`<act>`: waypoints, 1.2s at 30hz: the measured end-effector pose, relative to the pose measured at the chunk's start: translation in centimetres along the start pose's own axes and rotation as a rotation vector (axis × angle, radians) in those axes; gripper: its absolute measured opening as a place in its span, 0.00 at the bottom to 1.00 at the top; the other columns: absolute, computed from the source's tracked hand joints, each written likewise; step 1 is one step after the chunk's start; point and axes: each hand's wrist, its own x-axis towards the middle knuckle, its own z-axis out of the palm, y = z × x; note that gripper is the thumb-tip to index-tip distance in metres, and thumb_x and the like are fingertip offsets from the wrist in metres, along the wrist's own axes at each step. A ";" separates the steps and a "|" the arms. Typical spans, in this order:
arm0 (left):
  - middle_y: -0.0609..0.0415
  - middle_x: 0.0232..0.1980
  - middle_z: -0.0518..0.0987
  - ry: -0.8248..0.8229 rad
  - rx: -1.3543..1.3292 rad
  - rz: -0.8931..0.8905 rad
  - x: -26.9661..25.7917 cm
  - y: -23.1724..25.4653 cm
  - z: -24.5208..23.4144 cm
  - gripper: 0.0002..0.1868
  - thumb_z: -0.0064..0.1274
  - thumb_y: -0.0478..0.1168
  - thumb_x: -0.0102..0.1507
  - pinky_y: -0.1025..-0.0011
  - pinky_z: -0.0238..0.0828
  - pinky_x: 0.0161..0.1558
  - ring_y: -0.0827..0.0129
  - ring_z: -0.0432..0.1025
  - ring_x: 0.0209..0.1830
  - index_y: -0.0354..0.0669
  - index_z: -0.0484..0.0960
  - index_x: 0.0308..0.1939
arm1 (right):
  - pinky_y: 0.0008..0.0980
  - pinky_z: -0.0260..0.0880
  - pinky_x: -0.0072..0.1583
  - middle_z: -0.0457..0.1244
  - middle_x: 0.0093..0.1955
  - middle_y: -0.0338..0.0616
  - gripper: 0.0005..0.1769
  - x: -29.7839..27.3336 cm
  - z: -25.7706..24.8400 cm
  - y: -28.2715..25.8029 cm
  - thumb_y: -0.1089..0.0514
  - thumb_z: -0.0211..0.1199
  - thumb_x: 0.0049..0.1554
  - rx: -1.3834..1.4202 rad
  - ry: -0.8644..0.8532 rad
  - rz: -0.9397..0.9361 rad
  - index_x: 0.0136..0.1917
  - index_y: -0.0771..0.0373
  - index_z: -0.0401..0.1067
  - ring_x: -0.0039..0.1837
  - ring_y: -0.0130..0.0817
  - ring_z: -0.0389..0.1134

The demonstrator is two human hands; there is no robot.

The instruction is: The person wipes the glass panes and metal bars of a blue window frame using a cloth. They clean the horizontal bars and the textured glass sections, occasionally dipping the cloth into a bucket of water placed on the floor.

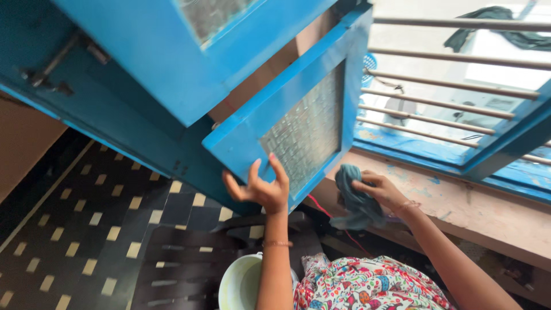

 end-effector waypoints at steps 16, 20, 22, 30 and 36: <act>0.55 0.57 0.78 -1.509 -1.527 -0.805 -15.8 19.9 7.5 0.21 0.56 0.47 0.69 0.71 0.68 0.60 0.72 0.72 0.58 0.39 0.76 0.62 | 0.25 0.65 0.45 0.63 0.38 0.37 0.14 -11.5 -12.3 -8.6 0.52 0.56 0.66 -0.402 0.445 -0.305 0.51 0.65 0.72 0.42 0.22 0.61; 0.64 0.45 0.80 -1.656 -1.604 -1.056 -16.8 20.9 8.8 0.13 0.53 0.44 0.72 0.80 0.70 0.48 0.84 0.72 0.45 0.40 0.80 0.56 | 0.27 0.63 0.41 0.62 0.33 0.40 0.14 -13.1 -14.6 -10.7 0.52 0.57 0.65 -0.538 0.570 -0.283 0.51 0.66 0.73 0.39 0.23 0.58; 0.62 0.44 0.77 -1.537 -1.489 -0.936 -15.7 20.9 9.5 0.10 0.57 0.41 0.72 0.80 0.67 0.47 0.83 0.69 0.44 0.36 0.79 0.51 | 0.28 0.65 0.42 0.65 0.34 0.39 0.14 -13.6 -16.4 -12.2 0.53 0.58 0.63 -0.418 0.476 -0.260 0.50 0.66 0.76 0.39 0.23 0.63; 0.61 0.41 0.81 -1.287 -1.520 -1.214 -9.8 24.4 10.0 0.09 0.55 0.43 0.69 0.82 0.70 0.47 0.83 0.73 0.41 0.42 0.81 0.48 | 0.37 0.70 0.59 0.67 0.56 0.51 0.29 -10.9 -17.4 -12.3 0.52 0.67 0.55 -0.712 0.390 -0.484 0.66 0.63 0.67 0.58 0.40 0.69; 0.60 0.41 0.82 -1.248 -1.472 -1.160 -9.7 26.8 11.0 0.09 0.60 0.37 0.66 0.81 0.73 0.41 0.82 0.75 0.39 0.40 0.81 0.48 | 0.39 0.73 0.61 0.61 0.67 0.50 0.42 -9.1 -16.4 -12.4 0.52 0.71 0.49 -0.638 0.317 -0.524 0.72 0.60 0.59 0.63 0.40 0.69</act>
